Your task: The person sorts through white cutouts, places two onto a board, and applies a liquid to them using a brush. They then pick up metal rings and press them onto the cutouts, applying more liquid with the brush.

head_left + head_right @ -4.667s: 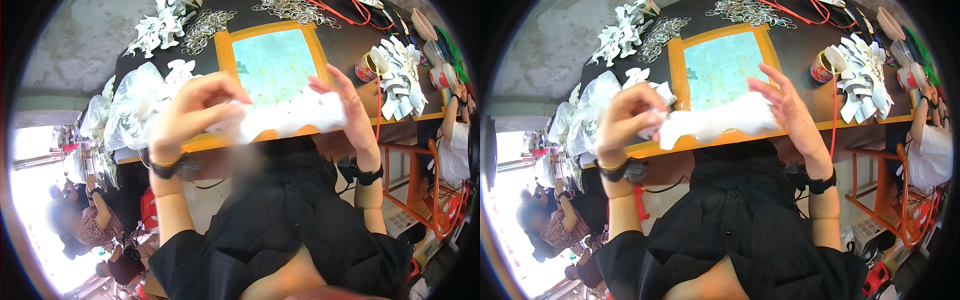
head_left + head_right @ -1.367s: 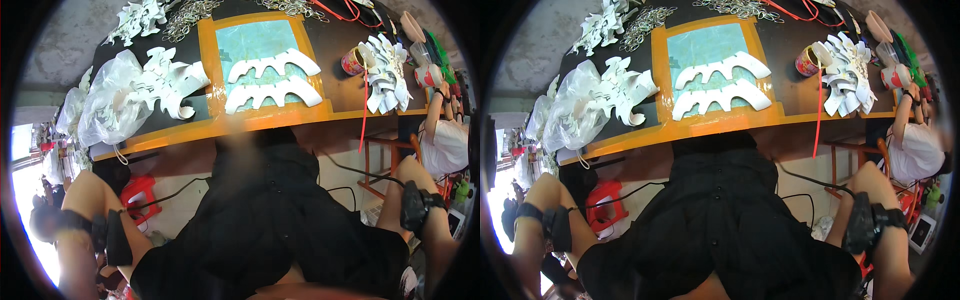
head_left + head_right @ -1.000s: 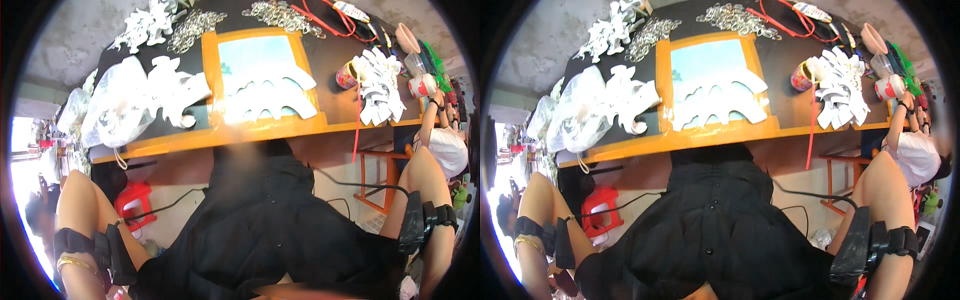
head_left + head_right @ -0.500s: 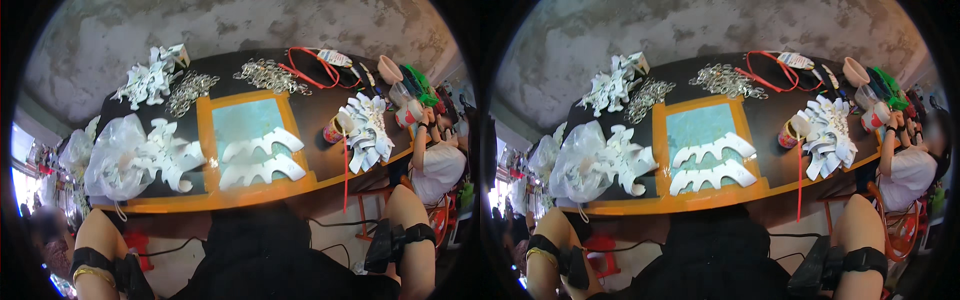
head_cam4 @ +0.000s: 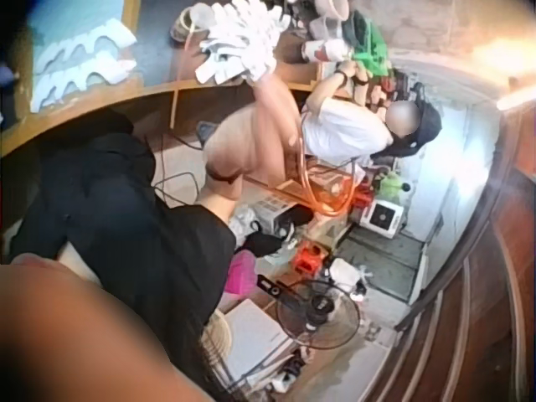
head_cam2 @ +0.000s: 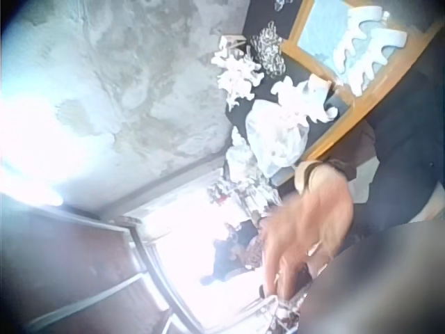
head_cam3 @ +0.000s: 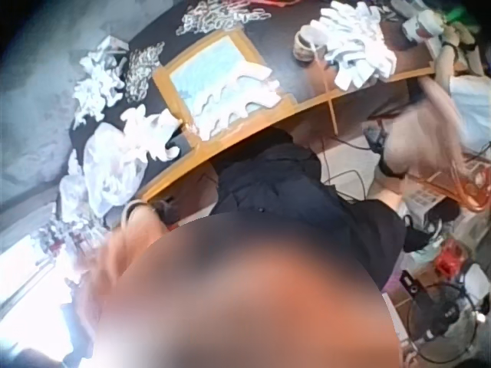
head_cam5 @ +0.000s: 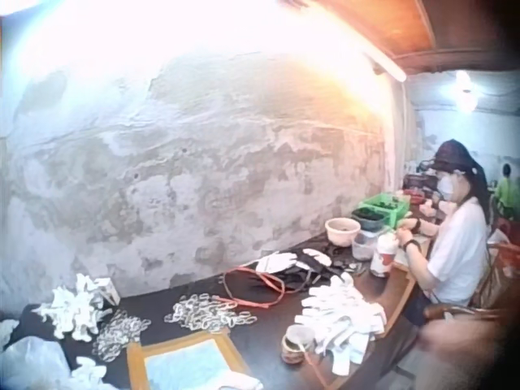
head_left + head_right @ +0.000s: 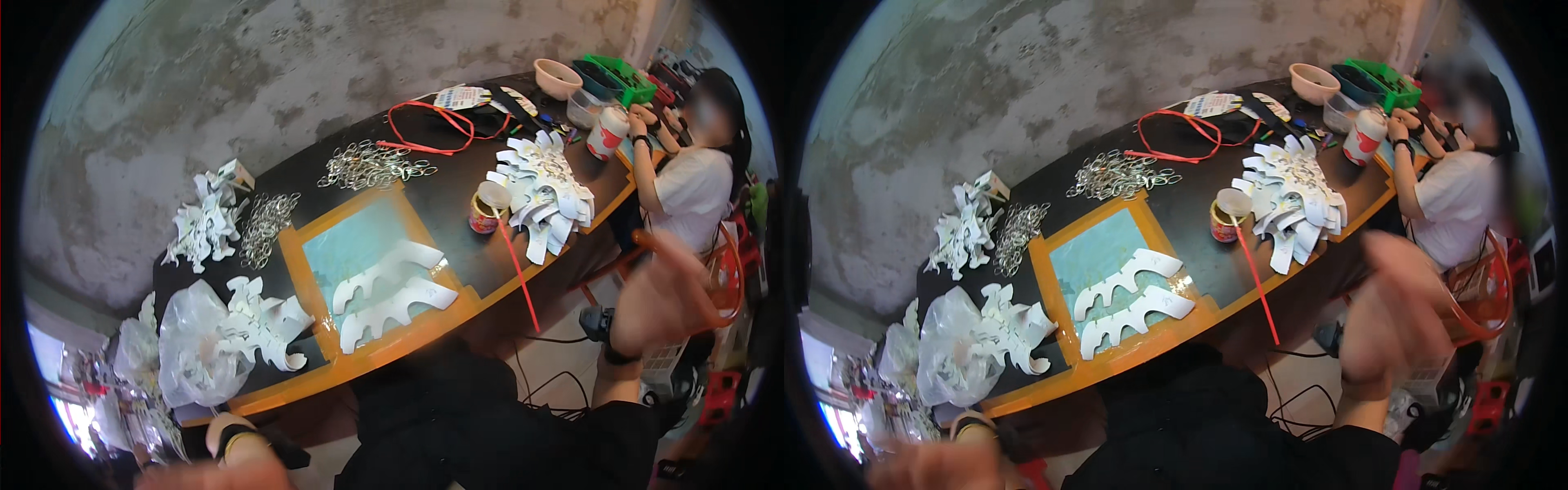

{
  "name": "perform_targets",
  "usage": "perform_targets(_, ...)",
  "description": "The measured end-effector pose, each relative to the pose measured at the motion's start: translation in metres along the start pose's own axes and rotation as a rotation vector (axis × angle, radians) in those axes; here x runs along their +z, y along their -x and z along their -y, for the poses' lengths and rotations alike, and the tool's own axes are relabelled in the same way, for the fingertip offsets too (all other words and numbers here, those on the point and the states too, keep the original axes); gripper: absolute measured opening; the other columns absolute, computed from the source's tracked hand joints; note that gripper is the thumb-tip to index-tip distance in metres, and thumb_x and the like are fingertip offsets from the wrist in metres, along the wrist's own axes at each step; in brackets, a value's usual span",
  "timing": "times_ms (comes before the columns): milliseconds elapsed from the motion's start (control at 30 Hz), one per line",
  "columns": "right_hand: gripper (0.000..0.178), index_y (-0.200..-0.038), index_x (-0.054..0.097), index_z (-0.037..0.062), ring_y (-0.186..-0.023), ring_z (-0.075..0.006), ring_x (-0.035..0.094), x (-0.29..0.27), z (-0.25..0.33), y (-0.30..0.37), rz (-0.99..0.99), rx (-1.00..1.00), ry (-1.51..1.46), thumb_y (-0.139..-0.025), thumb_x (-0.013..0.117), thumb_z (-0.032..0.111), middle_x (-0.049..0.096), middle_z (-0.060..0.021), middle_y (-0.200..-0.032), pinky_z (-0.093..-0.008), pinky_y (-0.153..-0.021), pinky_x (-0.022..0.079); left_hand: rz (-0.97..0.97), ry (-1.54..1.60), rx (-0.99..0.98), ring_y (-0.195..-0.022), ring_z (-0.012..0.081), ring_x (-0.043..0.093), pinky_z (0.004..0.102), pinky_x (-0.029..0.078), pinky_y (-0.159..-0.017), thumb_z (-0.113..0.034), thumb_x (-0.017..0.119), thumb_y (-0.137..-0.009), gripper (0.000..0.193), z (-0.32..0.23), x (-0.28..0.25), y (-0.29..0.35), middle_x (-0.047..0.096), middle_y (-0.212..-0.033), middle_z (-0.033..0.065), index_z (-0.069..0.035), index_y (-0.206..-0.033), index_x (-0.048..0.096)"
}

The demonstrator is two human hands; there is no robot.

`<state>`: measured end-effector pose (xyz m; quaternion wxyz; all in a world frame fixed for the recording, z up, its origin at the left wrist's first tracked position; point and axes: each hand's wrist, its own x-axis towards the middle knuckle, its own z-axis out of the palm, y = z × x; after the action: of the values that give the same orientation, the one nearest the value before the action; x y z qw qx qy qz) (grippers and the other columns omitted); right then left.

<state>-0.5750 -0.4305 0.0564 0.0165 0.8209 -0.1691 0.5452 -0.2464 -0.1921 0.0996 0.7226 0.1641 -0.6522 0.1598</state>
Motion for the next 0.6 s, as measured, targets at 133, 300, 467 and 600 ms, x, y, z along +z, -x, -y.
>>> perform_targets(133, 0.037, -0.122, 0.067, 0.0063, -0.092, -0.0210, 0.066, 0.055, -0.073, 0.078, 0.267, 0.670, -0.117, -0.086, 0.065, -0.005, 0.069, -0.0107, -0.102, -0.0330, -0.080, 0.052, 0.417, -0.234, -0.964, -0.135, 0.0261, 0.046, 0.0428, 0.040, -0.110, -0.010, 0.056, -0.093, 0.042, 0.080, 0.015, 0.049, 0.046, -0.144, 0.0145, -0.003, -0.134, 0.053)
perform_targets(300, 0.064, -0.138, 0.056, 0.0131, -0.090, -0.0297, 0.061, 0.095, -0.076, 0.150, 0.474, 0.439, -0.064, -0.079, 0.075, 0.001, 0.061, -0.0112, -0.100, -0.0384, -0.080, 0.052, 1.034, -0.274, -0.673, -0.145, 0.0357, 0.034, 0.0495, 0.033, -0.116, -0.011, 0.081, -0.076, 0.069, 0.215, 0.115, 0.135, 0.043, -0.154, 0.0086, -0.014, -0.138, 0.050)
perform_targets(467, 0.048, -0.123, 0.064, 0.0121, -0.090, -0.0292, 0.062, 0.120, -0.065, 0.144, 0.345, 0.316, -0.131, -0.078, 0.079, 0.008, 0.061, -0.0107, -0.105, -0.0387, -0.080, 0.052, 1.194, -0.278, -0.438, -0.146, 0.0370, 0.032, 0.0524, 0.031, -0.117, -0.016, 0.087, -0.066, 0.081, 0.287, 0.168, 0.193, 0.045, -0.152, 0.0061, -0.017, -0.137, 0.049)
perform_targets(600, 0.026, -0.106, 0.068, 0.0064, -0.088, -0.0286, 0.064, 0.116, -0.070, 0.128, 0.226, 0.270, -0.080, -0.081, 0.077, 0.007, 0.066, -0.0103, -0.101, -0.0386, -0.077, 0.052, 1.122, -0.089, -0.516, -0.134, 0.0324, 0.045, 0.0560, 0.035, -0.109, -0.023, 0.090, -0.061, 0.075, 0.311, 0.183, 0.220, 0.052, -0.144, 0.0046, -0.017, -0.129, 0.058)
